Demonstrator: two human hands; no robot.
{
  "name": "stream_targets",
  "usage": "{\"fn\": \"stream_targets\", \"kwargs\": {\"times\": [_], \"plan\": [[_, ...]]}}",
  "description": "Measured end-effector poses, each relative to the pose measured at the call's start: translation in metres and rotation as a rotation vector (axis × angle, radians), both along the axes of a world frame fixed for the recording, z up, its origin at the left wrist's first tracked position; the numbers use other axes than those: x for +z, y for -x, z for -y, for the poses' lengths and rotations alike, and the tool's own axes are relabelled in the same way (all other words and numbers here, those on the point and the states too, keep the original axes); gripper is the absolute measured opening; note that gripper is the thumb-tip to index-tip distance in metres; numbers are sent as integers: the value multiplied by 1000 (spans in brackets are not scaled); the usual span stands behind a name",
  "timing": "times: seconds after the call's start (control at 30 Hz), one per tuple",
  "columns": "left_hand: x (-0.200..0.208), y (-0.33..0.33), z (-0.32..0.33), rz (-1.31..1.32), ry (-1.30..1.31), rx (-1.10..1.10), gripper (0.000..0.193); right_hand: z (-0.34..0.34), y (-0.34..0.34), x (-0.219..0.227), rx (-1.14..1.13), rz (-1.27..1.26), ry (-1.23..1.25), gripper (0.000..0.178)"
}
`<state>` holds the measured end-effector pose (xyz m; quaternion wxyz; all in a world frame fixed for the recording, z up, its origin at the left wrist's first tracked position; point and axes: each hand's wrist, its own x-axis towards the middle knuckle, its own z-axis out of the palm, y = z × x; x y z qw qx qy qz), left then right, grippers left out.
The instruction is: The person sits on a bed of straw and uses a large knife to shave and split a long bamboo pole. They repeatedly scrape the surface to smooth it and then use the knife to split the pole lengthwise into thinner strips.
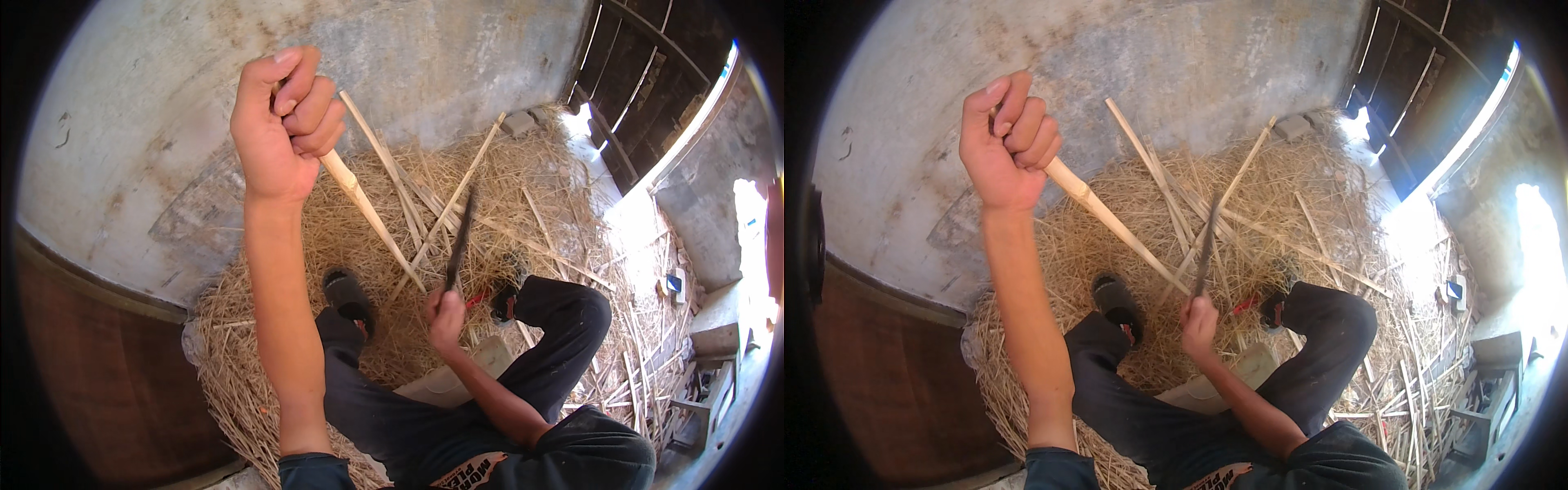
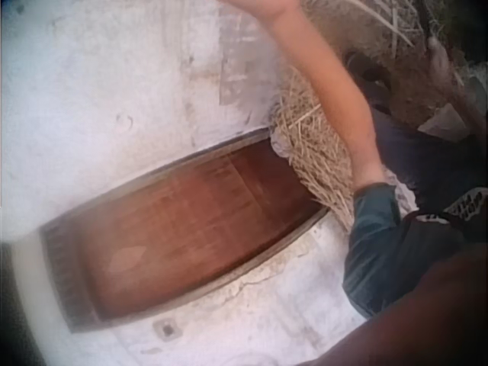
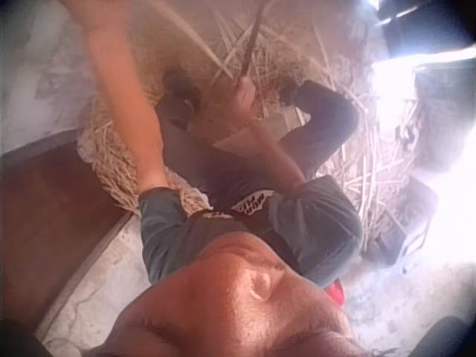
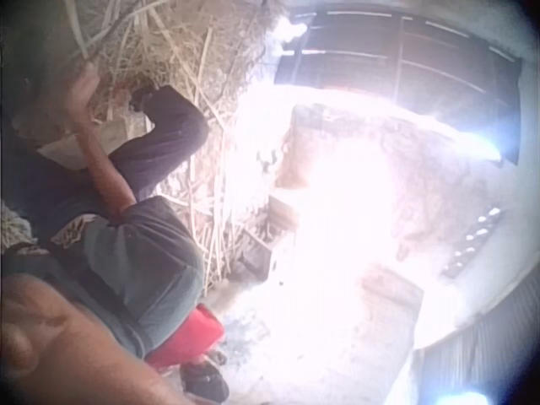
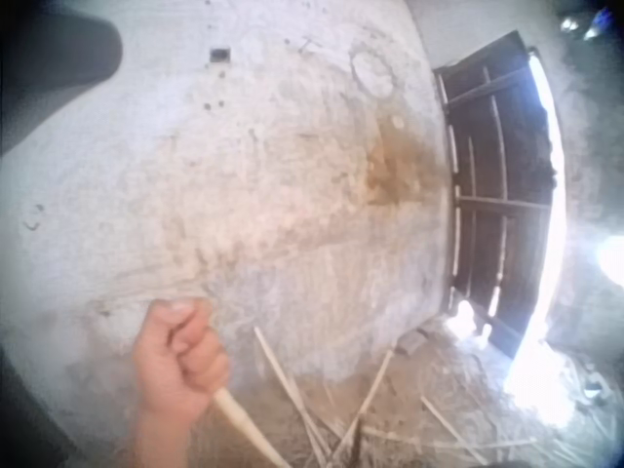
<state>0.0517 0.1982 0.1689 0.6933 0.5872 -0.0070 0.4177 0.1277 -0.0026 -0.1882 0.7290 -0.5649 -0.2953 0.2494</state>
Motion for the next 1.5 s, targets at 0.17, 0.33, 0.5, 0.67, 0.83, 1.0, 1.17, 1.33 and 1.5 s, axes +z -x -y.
{"fn": "stream_targets", "kwargs": {"times": [0.17, 0.33, 0.5, 0.67, 0.83, 1.0, 1.17, 1.33, 1.5], "plan": [[2, 4, -3, 6, 18, 13, 41, 15, -4, -145, 280, -52, 609, 51], [-1, 8, -5, 23, -3, -23, 42, 14, -16, -42, 416, -653, 356, 52], [0, 5, -2, 31, -11, -6, 42, 10, -5, -9, 176, -535, -51, 52], [0, 1, 2, 24, -26, -83, 43, 27, 4, -137, 396, -359, 639, 47], [-3, -4, 8, -3, -99, -141, 37, 36, 2, -109, 317, -555, 659, 52], [-40, -30, 19, -139, -262, 315, 77, 29, -4, -102, 185, -505, 486, 51], [-121, -37, 14, -289, -207, 367, 65, 29, -15, -88, 211, -557, 427, 48], [-174, -43, 2, -345, -80, 328, 25, 31, -16, -91, 224, -561, 416, 48], [-192, -49, -3, -276, 118, 241, 52, 24, -10, -87, 276, -496, 457, 51]]}}
